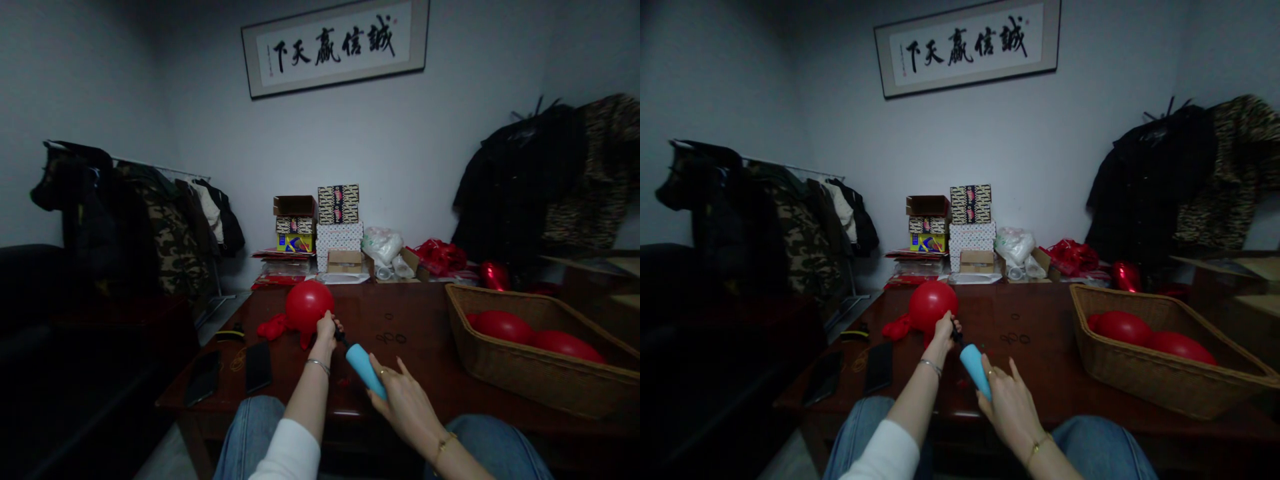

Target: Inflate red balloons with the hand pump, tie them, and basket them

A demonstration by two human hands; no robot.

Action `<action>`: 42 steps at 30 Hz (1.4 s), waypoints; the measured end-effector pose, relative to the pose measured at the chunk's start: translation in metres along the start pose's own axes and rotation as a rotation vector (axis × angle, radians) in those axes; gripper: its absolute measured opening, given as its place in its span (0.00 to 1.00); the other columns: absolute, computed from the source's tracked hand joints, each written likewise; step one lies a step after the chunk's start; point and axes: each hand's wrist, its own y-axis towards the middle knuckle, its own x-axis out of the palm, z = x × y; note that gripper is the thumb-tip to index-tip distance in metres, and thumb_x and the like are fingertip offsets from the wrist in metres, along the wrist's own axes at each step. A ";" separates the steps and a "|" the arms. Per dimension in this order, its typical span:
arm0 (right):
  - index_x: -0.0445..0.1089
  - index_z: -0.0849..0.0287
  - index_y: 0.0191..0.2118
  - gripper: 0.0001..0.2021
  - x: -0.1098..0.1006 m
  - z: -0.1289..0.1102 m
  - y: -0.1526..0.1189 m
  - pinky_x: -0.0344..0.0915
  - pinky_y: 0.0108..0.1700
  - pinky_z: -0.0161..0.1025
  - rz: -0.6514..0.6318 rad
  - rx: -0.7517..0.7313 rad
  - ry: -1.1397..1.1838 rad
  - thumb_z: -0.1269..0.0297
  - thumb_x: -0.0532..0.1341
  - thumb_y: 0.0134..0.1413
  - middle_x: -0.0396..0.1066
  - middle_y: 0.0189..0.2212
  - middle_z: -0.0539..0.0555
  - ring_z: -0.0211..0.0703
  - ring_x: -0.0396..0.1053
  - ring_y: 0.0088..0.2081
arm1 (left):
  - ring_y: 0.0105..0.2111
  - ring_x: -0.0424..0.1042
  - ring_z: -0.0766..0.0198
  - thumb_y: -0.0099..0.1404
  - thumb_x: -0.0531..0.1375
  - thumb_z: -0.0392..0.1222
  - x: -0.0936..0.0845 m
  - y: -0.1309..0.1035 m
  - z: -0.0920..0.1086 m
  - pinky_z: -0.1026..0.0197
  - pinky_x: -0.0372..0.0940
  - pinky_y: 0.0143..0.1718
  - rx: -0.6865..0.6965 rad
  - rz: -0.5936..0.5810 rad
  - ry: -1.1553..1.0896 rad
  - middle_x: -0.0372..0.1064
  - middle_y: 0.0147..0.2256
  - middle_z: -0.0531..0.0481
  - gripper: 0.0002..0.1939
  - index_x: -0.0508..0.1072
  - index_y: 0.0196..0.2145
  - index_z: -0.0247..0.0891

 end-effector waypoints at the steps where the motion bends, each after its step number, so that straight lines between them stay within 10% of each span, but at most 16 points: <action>1: 0.54 0.67 0.60 0.28 -0.001 0.004 -0.007 0.41 0.63 0.48 -0.002 -0.012 0.013 0.67 0.53 0.53 0.71 0.46 0.60 0.44 0.70 0.45 | 0.11 0.54 0.72 0.66 0.49 0.41 -0.002 0.001 0.002 0.69 0.50 0.15 0.002 0.004 -0.001 0.53 0.14 0.58 0.12 0.58 0.24 0.38; 11: 0.57 0.60 0.59 0.26 -0.005 0.030 -0.045 0.39 0.64 0.51 0.008 -0.068 0.030 0.66 0.54 0.53 0.64 0.55 0.55 0.45 0.66 0.52 | 0.11 0.54 0.73 0.66 0.49 0.41 -0.004 0.003 0.014 0.69 0.50 0.15 0.031 0.026 -0.005 0.53 0.14 0.58 0.12 0.57 0.24 0.38; 28: 0.55 0.70 0.60 0.28 0.007 0.001 0.025 0.46 0.61 0.50 0.007 0.034 -0.005 0.67 0.53 0.53 0.74 0.39 0.60 0.47 0.71 0.42 | 0.11 0.55 0.72 0.66 0.49 0.43 0.009 -0.005 -0.016 0.68 0.51 0.15 0.002 -0.008 0.023 0.53 0.14 0.58 0.12 0.58 0.25 0.38; 42: 0.54 0.60 0.60 0.28 0.003 0.035 -0.042 0.41 0.64 0.53 0.021 -0.071 0.074 0.64 0.55 0.53 0.66 0.53 0.55 0.46 0.67 0.51 | 0.11 0.54 0.73 0.66 0.48 0.40 -0.006 0.007 0.008 0.69 0.50 0.15 0.026 0.027 -0.014 0.52 0.13 0.58 0.12 0.57 0.24 0.38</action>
